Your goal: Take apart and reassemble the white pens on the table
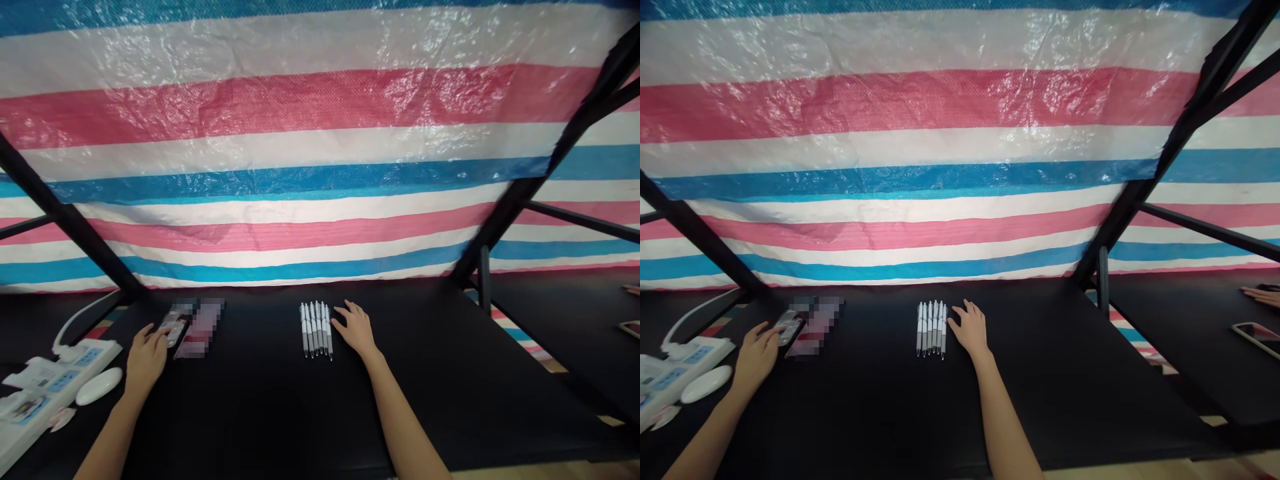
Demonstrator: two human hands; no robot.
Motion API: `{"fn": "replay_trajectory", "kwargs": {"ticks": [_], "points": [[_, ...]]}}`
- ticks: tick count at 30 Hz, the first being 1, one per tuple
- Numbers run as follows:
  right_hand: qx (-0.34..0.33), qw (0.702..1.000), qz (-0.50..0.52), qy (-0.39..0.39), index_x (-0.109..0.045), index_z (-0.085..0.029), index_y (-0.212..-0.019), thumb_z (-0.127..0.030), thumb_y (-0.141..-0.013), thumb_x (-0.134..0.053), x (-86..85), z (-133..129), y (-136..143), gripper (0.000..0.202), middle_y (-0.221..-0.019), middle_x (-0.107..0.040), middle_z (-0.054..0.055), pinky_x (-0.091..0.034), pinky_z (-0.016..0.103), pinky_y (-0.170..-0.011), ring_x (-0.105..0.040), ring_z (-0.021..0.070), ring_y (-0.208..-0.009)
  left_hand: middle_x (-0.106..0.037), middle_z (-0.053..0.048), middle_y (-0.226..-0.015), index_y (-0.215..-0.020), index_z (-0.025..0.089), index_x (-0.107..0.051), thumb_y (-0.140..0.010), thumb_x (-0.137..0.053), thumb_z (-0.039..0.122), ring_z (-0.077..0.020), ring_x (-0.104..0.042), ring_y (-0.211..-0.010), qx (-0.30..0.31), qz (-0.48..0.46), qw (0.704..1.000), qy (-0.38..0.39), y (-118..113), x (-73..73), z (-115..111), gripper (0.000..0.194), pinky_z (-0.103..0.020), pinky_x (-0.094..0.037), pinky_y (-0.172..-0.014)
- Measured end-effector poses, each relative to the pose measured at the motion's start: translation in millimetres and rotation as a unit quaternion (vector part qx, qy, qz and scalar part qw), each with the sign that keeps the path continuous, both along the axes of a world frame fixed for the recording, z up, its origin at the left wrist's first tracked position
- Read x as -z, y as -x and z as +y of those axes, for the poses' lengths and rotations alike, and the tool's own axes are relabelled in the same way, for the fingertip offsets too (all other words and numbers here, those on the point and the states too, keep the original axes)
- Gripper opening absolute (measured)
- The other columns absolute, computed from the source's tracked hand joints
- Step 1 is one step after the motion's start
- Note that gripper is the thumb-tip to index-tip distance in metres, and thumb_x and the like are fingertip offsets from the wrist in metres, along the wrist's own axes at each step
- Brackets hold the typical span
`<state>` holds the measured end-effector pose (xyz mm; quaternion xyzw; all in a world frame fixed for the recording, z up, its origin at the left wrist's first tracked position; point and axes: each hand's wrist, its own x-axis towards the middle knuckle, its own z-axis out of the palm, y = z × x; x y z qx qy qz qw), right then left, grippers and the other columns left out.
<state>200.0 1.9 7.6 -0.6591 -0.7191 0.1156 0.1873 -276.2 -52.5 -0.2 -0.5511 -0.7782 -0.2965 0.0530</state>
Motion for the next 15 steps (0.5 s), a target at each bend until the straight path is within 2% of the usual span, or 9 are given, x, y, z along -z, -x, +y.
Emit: {"fn": "replay_trajectory", "kwargs": {"ticks": [3, 7, 11, 15], "points": [[0.0, 1.0, -0.002, 0.001, -0.057, -0.024, -0.121, -0.039, -0.084, -0.049, -1.2, -0.4, 0.3, 0.04, -0.137, -0.043, 0.009, -0.028, 0.039, -0.101, -0.033, 0.0258, -0.128, -0.044, -0.01, -0.125, -0.098, 0.016, -0.059, -0.081, -0.03, 0.029, -0.0283, -0.044, -0.117, -0.004, 0.005, 1.0, -0.02, -0.8, -1.0, -0.3, 0.036, -0.044, -0.034, -0.102], [0.001, 1.0, 0.0, 0.001, -0.058, -0.024, -0.12, -0.039, -0.084, -0.05, -1.8, -0.6, 0.4, 0.04, -0.137, -0.043, 0.009, -0.028, 0.039, -0.101, -0.033, 0.026, -0.128, -0.043, -0.017, -0.125, -0.105, 0.01, -0.058, -0.083, -0.029, 0.03, -0.0281, -0.041, -0.121, -0.002, 0.012, 1.0, -0.014, 0.9, 0.6, 0.7, 0.042, -0.042, -0.033, -0.103], [0.002, 1.0, -0.001, 0.001, -0.058, -0.025, -0.12, -0.039, -0.084, -0.05, -1.2, -0.4, 0.3, 0.04, -0.137, -0.043, 0.008, -0.028, 0.039, -0.101, -0.033, 0.0256, -0.128, -0.043, -0.021, -0.126, -0.107, 0.007, -0.059, -0.084, -0.028, 0.028, -0.0289, -0.042, -0.12, 0.007, 0.029, 0.999, -0.012, 1.7, 1.7, 1.4, 0.044, -0.043, -0.033, -0.102], [0.003, 1.0, 0.001, 0.0, -0.058, -0.025, -0.12, -0.039, -0.084, -0.05, -1.2, -0.5, 0.0, 0.039, -0.137, -0.043, 0.008, -0.027, 0.039, -0.101, -0.034, 0.0251, -0.128, -0.044, -0.021, -0.126, -0.108, 0.007, -0.059, -0.083, -0.032, 0.029, -0.0306, -0.045, -0.116, -0.014, 0.046, 0.999, -0.012, -5.8, -6.3, -2.6, 0.042, -0.045, -0.036, -0.098]]}}
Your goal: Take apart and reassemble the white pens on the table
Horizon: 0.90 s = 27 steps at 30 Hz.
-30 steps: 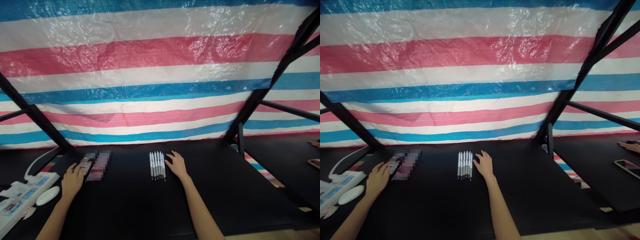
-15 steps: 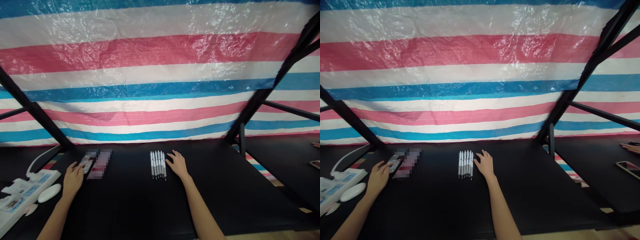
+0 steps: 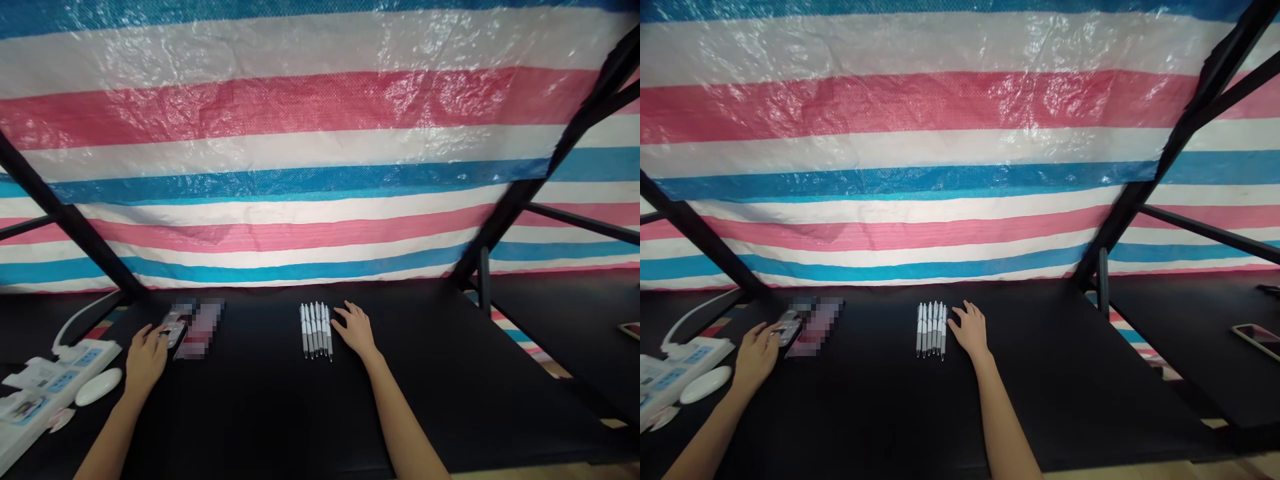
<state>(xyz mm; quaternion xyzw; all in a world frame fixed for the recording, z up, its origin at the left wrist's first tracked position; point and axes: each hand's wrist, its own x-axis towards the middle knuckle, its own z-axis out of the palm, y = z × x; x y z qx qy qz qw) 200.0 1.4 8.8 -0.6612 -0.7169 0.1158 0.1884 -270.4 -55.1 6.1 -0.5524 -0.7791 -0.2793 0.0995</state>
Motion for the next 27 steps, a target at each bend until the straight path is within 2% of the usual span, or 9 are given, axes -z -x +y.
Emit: {"fn": "replay_trajectory", "kwargs": {"ticks": [2, 4, 7, 10, 12, 14, 18, 21, 27], "points": [[0.0, 1.0, 0.002, -0.002, -0.058, -0.025, -0.119, -0.04, -0.084, -0.049, 0.0, 0.0, -0.2, 0.039, -0.137, -0.043, 0.008, -0.028, 0.039, -0.101, -0.034, 0.0251, -0.128, -0.046, -0.017, -0.125, -0.109, 0.013, -0.059, -0.083, -0.037, 0.033, -0.0332, -0.047, -0.113, -0.025, 0.015, 1.0, -0.002, -9.8, -6.1, -2.5, 0.039, -0.051, -0.037, -0.094], [0.0, 1.0, 0.001, -0.001, -0.058, -0.026, -0.119, -0.04, -0.084, -0.049, 0.3, 0.2, -0.4, 0.039, -0.137, -0.043, 0.008, -0.028, 0.039, -0.1, -0.034, 0.0253, -0.128, -0.05, -0.015, -0.122, -0.108, 0.016, -0.059, -0.083, -0.037, 0.034, -0.0329, -0.049, -0.11, -0.017, 0.02, 0.999, -0.03, -25.6, -11.0, -3.1, 0.038, -0.051, -0.038, -0.092], [-0.001, 1.0, -0.001, -0.002, -0.058, -0.026, -0.119, -0.04, -0.084, -0.049, 0.9, 0.8, -0.7, 0.039, -0.137, -0.043, 0.008, -0.028, 0.039, -0.1, -0.034, 0.0254, -0.128, -0.055, -0.012, -0.109, -0.103, 0.016, -0.059, -0.083, -0.038, 0.035, -0.0252, -0.052, -0.105, 0.076, -0.035, 0.991, -0.107, -63.8, -14.3, 1.4, 0.035, -0.039, -0.04, -0.093], [-0.003, 1.0, -0.002, -0.005, -0.058, -0.026, -0.119, -0.04, -0.084, -0.049, 1.6, 1.2, -0.8, 0.039, -0.137, -0.044, 0.008, -0.029, 0.039, -0.1, -0.035, 0.0253, -0.127, -0.058, -0.01, -0.1, -0.098, 0.015, -0.058, -0.084, -0.037, 0.036, -0.0209, -0.057, -0.091, 0.141, -0.121, 0.974, -0.127, -119.3, -15.6, 10.6, 0.033, -0.034, -0.045, -0.083], [-0.003, 1.0, -0.002, -0.006, -0.058, -0.026, -0.119, -0.039, -0.084, -0.049, 1.9, 1.4, -0.9, 0.039, -0.137, -0.044, 0.008, -0.029, 0.039, -0.1, -0.035, 0.0254, -0.127, -0.061, -0.008, -0.097, -0.097, 0.016, -0.058, -0.084, -0.038, 0.036, -0.0184, -0.058, -0.085, 0.21, -0.168, 0.959, -0.089, -160.8, -16.4, 18.4, 0.031, -0.03, -0.046, -0.077], [-0.003, 1.0, -0.001, -0.007, -0.058, -0.026, -0.119, -0.039, -0.084, -0.05, 2.0, 1.5, -0.8, 0.039, -0.137, -0.044, 0.008, -0.029, 0.039, -0.1, -0.035, 0.0256, -0.127, -0.062, -0.006, -0.094, -0.1, 0.018, -0.058, -0.083, -0.04, 0.037, -0.015, -0.057, -0.073, 0.269, -0.191, 0.944, -0.005, -199.8, -16.7, 27.2, 0.031, -0.028, -0.047, -0.069], [-0.005, 1.0, -0.003, -0.008, -0.058, -0.025, -0.119, -0.039, -0.084, -0.05, 1.2, 1.2, -0.5, 0.039, -0.137, -0.044, 0.009, -0.03, 0.04, -0.1, -0.035, 0.0263, -0.127, -0.062, -0.002, -0.084, -0.103, 0.02, -0.057, -0.083, -0.04, 0.037, -0.0124, -0.055, -0.062, 0.3, -0.212, 0.926, 0.085, -254.2, -14.1, 43.5, 0.031, -0.026, -0.044, -0.063], [-0.005, 1.0, -0.003, -0.008, -0.058, -0.025, -0.119, -0.04, -0.084, -0.05, 0.4, 0.9, -0.3, 0.039, -0.136, -0.044, 0.009, -0.03, 0.04, -0.1, -0.035, 0.0269, -0.127, -0.061, -0.001, -0.076, -0.102, 0.019, -0.057, -0.084, -0.038, 0.038, -0.0129, -0.054, -0.06, 0.294, -0.196, 0.93, 0.098, -269.7, -11.5, 47.5, 0.032, -0.026, -0.041, -0.06], [-0.005, 1.0, -0.006, -0.009, -0.058, -0.026, -0.12, -0.039, -0.083, -0.05, 0.1, 1.1, -0.1, 0.039, -0.137, -0.044, 0.009, -0.03, 0.04, -0.099, -0.035, 0.0274, -0.127, -0.06, 0.0, -0.071, -0.104, 0.02, -0.057, -0.083, -0.041, 0.04, -0.0144, -0.054, -0.062, 0.306, -0.156, 0.933, 0.111, -267.1, -9.6, 37.4, 0.034, -0.029, -0.04, -0.064]]}}
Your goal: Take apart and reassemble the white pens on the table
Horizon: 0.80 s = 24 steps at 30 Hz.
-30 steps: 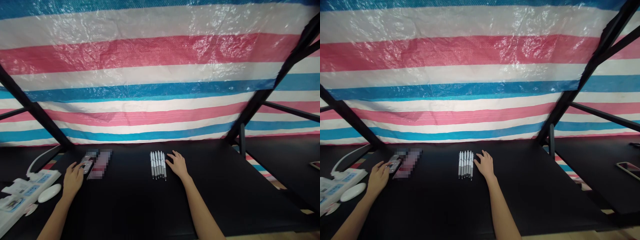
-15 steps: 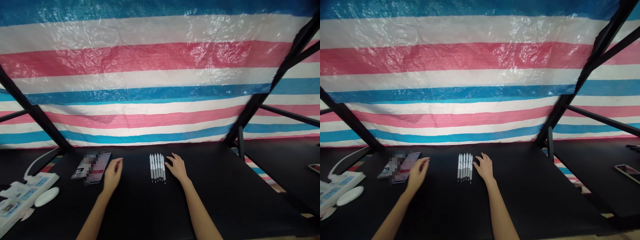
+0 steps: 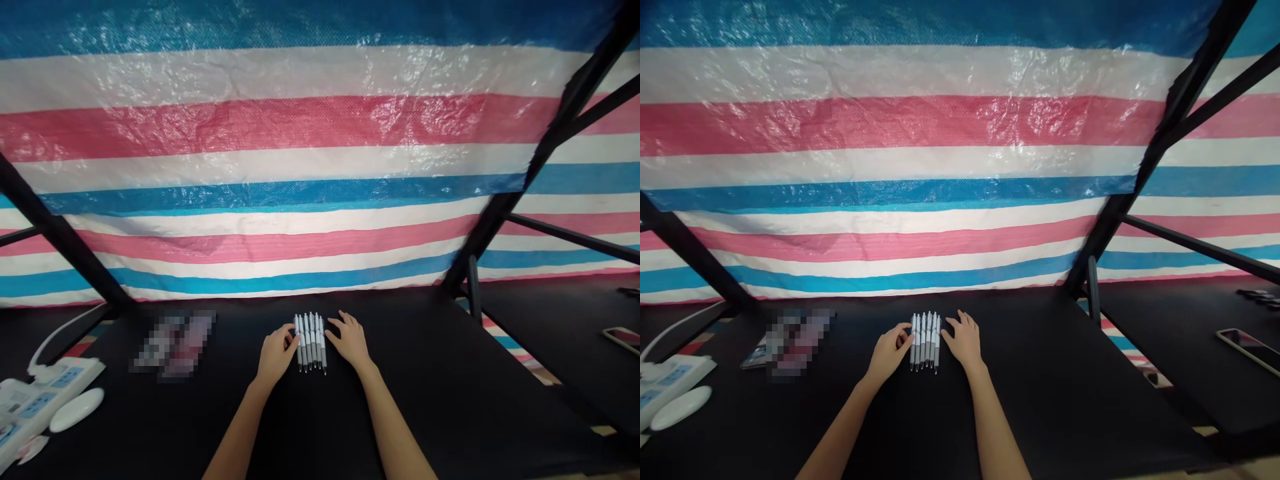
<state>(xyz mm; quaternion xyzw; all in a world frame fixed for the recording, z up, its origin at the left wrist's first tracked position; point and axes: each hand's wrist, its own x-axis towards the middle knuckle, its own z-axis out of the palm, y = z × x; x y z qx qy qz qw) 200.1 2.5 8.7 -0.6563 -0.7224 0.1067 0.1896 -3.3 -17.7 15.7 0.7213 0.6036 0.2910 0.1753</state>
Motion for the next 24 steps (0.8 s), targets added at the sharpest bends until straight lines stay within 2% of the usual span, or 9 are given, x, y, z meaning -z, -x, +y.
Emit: {"fn": "replay_trajectory", "kwargs": {"ticks": [5, 13, 19, 24], "points": [[0.001, 1.0, 0.002, 0.0, -0.058, -0.025, -0.12, -0.039, -0.083, -0.051, -0.3, -0.1, 0.4, 0.039, -0.137, -0.043, 0.009, -0.03, 0.04, -0.1, -0.035, 0.027, -0.127, -0.059, 0.0, -0.071, -0.106, 0.019, -0.057, -0.082, -0.044, 0.037, -0.0158, -0.055, -0.067, 0.01, 0.022, 1.0, -0.003, 0.2, 0.1, -1.6, 0.033, -0.029, -0.039, -0.067], [0.0, 1.0, 0.008, 0.003, -0.058, -0.026, -0.12, -0.039, -0.084, -0.05, 0.7, -0.5, 0.0, 0.039, -0.137, -0.043, 0.01, -0.03, 0.041, -0.1, -0.034, 0.0274, -0.128, -0.059, 0.0, -0.071, -0.108, 0.019, -0.058, -0.082, -0.041, 0.03, -0.0148, -0.054, -0.065, 0.025, 0.014, 1.0, -0.004, 1.8, 0.2, -1.0, 0.032, -0.028, -0.04, -0.066], [0.001, 1.0, 0.012, 0.0, -0.059, -0.025, -0.119, -0.038, -0.083, -0.051, 0.8, -0.5, 0.3, 0.039, -0.136, -0.044, 0.01, -0.03, 0.041, -0.099, -0.035, 0.0279, -0.127, -0.058, -0.002, -0.072, -0.099, 0.02, -0.063, -0.085, -0.035, 0.026, -0.0165, -0.056, -0.07, 0.045, 0.062, 0.997, -0.01, 2.4, -6.9, -4.7, 0.032, -0.03, -0.037, -0.067], [0.001, 1.0, 0.016, -0.005, -0.059, -0.024, -0.118, -0.038, -0.083, -0.052, 1.4, 0.1, 0.2, 0.039, -0.136, -0.044, 0.011, -0.03, 0.042, -0.1, -0.035, 0.0281, -0.127, -0.058, -0.001, -0.071, -0.086, 0.021, -0.062, -0.085, -0.037, 0.032, -0.0166, -0.056, -0.069, 0.048, 0.081, 0.996, 0.002, 3.0, -16.4, -7.4, 0.028, -0.029, -0.035, -0.067]]}}
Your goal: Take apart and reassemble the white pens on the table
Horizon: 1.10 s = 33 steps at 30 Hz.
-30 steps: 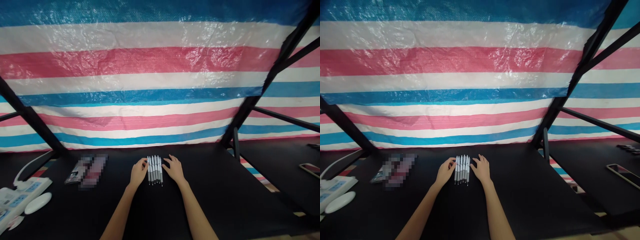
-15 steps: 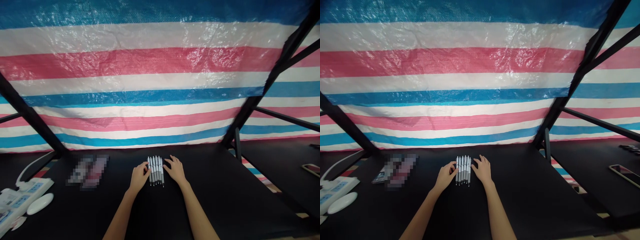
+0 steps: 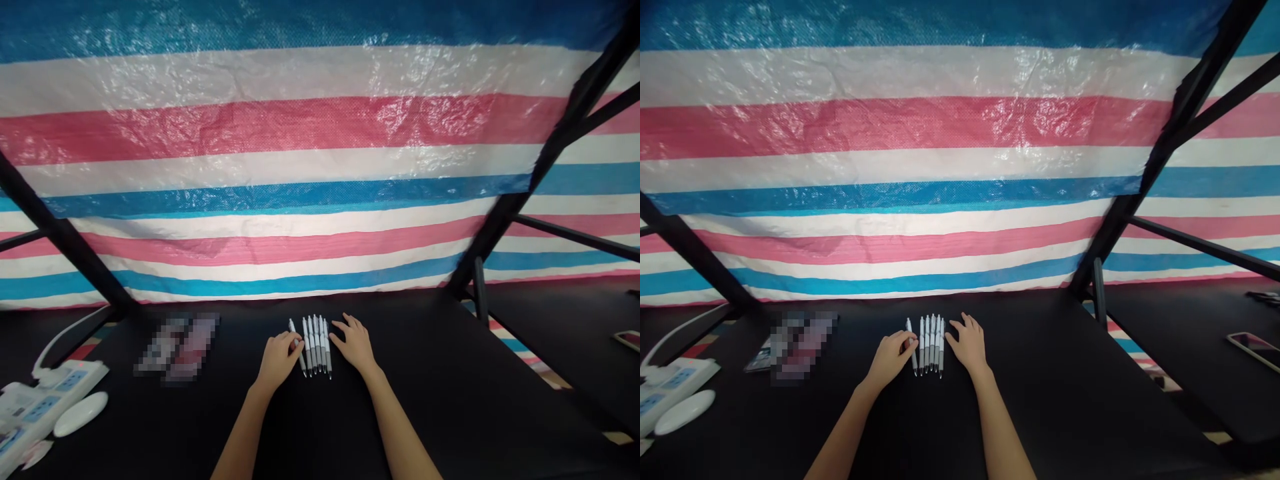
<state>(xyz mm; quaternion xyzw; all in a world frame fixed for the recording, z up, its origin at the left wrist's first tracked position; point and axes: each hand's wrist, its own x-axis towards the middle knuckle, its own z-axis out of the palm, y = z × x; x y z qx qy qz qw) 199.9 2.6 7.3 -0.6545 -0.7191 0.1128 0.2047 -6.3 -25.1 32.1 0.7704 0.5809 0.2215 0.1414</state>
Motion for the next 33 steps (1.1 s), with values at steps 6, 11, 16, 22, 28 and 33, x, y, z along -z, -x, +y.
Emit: {"fn": "replay_trajectory", "kwargs": {"ticks": [6, 11, 16, 22, 28, 33], "points": [[-0.003, 1.0, 0.005, -0.006, -0.06, -0.024, -0.118, -0.038, -0.083, -0.052, 1.2, 0.2, -0.6, 0.038, -0.135, -0.045, 0.011, -0.031, 0.042, -0.099, -0.036, 0.0284, -0.127, -0.056, 0.003, -0.059, -0.087, 0.021, -0.059, -0.083, -0.041, 0.033, -0.0147, -0.054, -0.059, -0.019, -0.007, 0.999, 0.044, 2.5, -0.9, 0.6, 0.022, -0.027, -0.036, -0.066], [-0.004, 1.0, 0.002, -0.012, -0.06, -0.024, -0.118, -0.037, -0.083, -0.052, 0.9, -0.5, -0.7, 0.038, -0.135, -0.045, 0.012, -0.032, 0.043, -0.098, -0.037, 0.0293, -0.126, -0.053, 0.003, -0.057, -0.084, 0.022, -0.061, -0.084, -0.04, 0.032, -0.0134, -0.053, -0.055, -0.015, -0.006, 0.999, 0.032, 2.0, 1.4, 0.7, 0.023, -0.025, -0.036, -0.064], [-0.006, 1.0, 0.002, -0.02, -0.06, -0.024, -0.117, -0.037, -0.083, -0.052, 2.8, 0.2, -0.7, 0.038, -0.134, -0.046, 0.012, -0.032, 0.044, -0.098, -0.038, 0.0301, -0.125, -0.053, 0.003, -0.056, -0.076, 0.021, -0.058, -0.085, -0.039, 0.035, -0.0133, -0.053, -0.055, -0.016, -0.02, 0.999, 0.025, 2.5, 3.8, 0.8, 0.025, -0.024, -0.034, -0.061], [-0.002, 1.0, 0.001, -0.016, -0.06, -0.024, -0.117, -0.037, -0.083, -0.053, 3.2, 0.3, -0.5, 0.038, -0.135, -0.046, 0.011, -0.032, 0.044, -0.098, -0.037, 0.0292, -0.125, -0.054, 0.003, -0.057, -0.076, 0.021, -0.057, -0.084, -0.041, 0.033, -0.0133, -0.054, -0.057, -0.015, -0.035, 0.999, 0.017, 4.0, 6.1, 1.7, 0.022, -0.023, -0.032, -0.056], [-0.002, 1.0, 0.0, -0.011, -0.06, -0.024, -0.118, -0.037, -0.082, -0.053, 1.9, -0.2, -0.7, 0.038, -0.135, -0.045, 0.011, -0.031, 0.042, -0.099, -0.037, 0.0286, -0.126, -0.053, 0.003, -0.056, -0.08, 0.022, -0.057, -0.084, -0.04, 0.031, -0.0127, -0.052, -0.055, -0.026, -0.045, 0.998, 0.02, 4.3, 6.2, 2.3, 0.019, -0.022, -0.03, -0.054], [0.001, 1.0, -0.003, -0.001, -0.059, -0.026, -0.118, -0.037, -0.083, -0.052, -0.2, -0.4, 0.0, 0.038, -0.136, -0.045, 0.009, -0.03, 0.041, -0.099, -0.036, 0.027, -0.127, -0.052, 0.004, -0.056, -0.081, 0.022, -0.057, -0.083, -0.041, 0.029, -0.012, -0.052, -0.055, -0.029, -0.05, 0.998, 0.017, 5.1, 5.6, 2.0, 0.017, -0.021, -0.03, -0.053]]}}
